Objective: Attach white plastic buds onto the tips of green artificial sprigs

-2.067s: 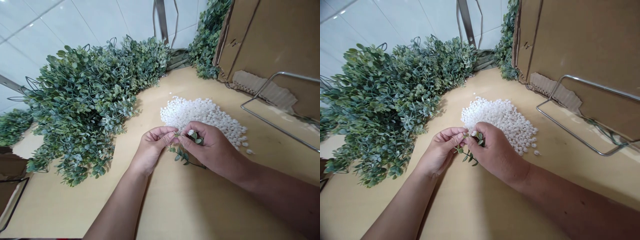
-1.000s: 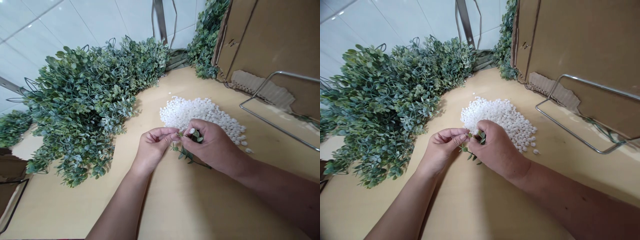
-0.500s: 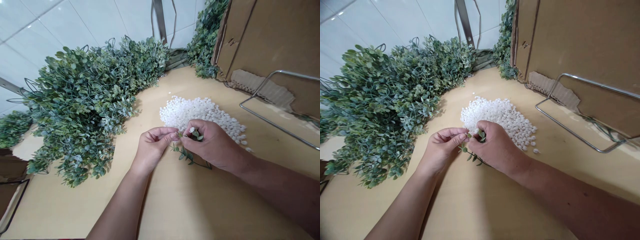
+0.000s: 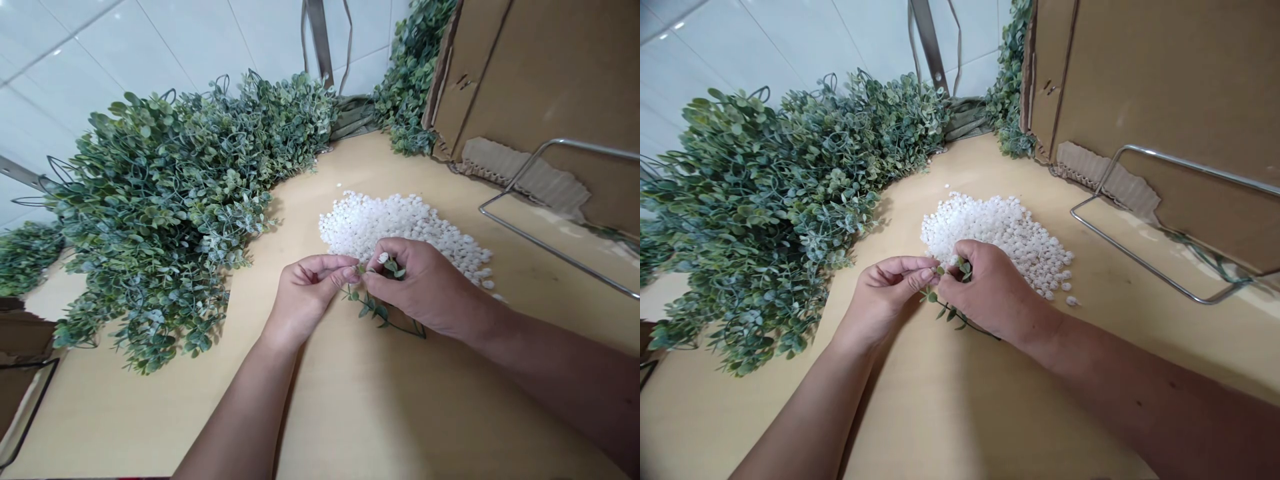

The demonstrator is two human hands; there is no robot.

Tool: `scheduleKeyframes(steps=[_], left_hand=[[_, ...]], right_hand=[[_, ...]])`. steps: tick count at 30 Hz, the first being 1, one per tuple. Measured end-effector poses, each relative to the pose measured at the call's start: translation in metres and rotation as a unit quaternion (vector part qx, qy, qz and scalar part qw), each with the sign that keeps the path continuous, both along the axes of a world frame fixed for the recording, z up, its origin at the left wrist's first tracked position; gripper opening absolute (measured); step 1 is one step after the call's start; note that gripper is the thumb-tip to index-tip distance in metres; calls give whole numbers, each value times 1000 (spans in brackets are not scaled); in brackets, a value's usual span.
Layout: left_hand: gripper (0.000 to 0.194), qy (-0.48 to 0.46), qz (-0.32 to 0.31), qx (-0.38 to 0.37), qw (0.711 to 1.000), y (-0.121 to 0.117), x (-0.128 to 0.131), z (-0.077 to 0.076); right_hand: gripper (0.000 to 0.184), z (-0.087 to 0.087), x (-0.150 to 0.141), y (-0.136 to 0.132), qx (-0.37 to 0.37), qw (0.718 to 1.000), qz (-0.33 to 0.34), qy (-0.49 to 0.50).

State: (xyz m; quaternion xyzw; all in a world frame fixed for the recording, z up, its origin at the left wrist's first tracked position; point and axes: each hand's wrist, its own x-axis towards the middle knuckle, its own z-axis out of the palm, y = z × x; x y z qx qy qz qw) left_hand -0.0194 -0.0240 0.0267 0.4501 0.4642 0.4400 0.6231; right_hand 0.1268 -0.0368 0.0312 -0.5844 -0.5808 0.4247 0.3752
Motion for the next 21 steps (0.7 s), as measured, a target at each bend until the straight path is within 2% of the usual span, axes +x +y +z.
scheduleKeyframes(steps=[7, 14, 21], left_hand=[[18, 32, 9, 8, 999, 0, 0, 1], [20, 1, 2, -8, 1000, 2, 0, -2], [20, -12, 3, -13, 1000, 1, 3, -6]], right_hand=[[13, 1, 0, 0, -6, 1000, 3, -16], [10, -1, -1, 0, 28, 999, -6, -24], [16, -4, -2, -1, 54, 998, 1, -27]])
